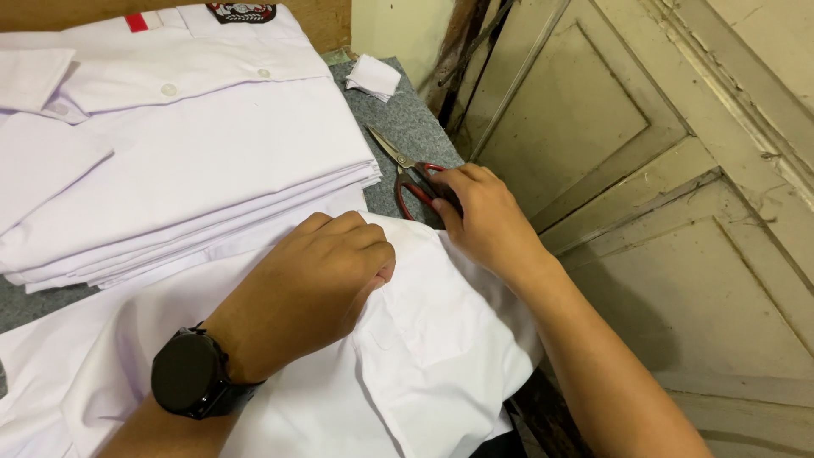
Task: Folding white shirts and trimming loose threads with scissors in a garment factory setting.
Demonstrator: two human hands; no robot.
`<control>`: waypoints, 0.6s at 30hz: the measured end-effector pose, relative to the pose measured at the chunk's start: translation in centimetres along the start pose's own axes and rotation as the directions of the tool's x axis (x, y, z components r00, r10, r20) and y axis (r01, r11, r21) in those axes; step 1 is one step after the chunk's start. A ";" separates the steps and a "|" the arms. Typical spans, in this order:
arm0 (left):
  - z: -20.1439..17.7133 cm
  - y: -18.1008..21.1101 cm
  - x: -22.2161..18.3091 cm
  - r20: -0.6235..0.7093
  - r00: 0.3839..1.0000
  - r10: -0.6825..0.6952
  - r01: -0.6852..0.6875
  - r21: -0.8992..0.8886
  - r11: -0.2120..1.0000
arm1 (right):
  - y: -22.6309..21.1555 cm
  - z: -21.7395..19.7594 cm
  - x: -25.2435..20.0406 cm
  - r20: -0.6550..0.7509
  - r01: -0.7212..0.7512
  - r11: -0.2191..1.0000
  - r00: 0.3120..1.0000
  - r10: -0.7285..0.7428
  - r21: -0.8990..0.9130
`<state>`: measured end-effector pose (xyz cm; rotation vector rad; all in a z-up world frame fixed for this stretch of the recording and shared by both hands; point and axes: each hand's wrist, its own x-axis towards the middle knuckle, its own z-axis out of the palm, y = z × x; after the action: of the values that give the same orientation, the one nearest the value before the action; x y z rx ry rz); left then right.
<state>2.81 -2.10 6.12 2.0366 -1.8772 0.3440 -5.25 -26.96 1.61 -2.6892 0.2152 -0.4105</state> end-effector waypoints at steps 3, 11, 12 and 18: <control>0.0 -0.2 0.1 0.029 1.000 -0.004 0.007 -0.080 0.997 | -0.2 0.1 1.6 0.116 -0.082 0.995 0.989 0.089 -0.062; -0.2 -0.8 -0.1 0.066 0.998 -0.020 0.024 -0.064 0.998 | -3.4 -2.2 4.6 0.394 -0.214 0.925 0.857 0.331 -0.313; -0.3 -0.8 -0.1 0.066 0.998 -0.016 0.020 -0.063 0.998 | -3.5 -2.6 4.7 0.391 -0.216 0.925 0.858 0.333 -0.313; 0.0 -0.4 -0.1 0.148 0.989 -0.017 0.022 -0.035 0.999 | -2.1 -5.3 4.4 0.290 -0.249 0.950 0.910 0.296 -0.190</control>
<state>3.17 -1.99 6.09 2.1065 -1.9322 0.1563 -2.60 -27.94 8.21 -2.7638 0.5380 0.1281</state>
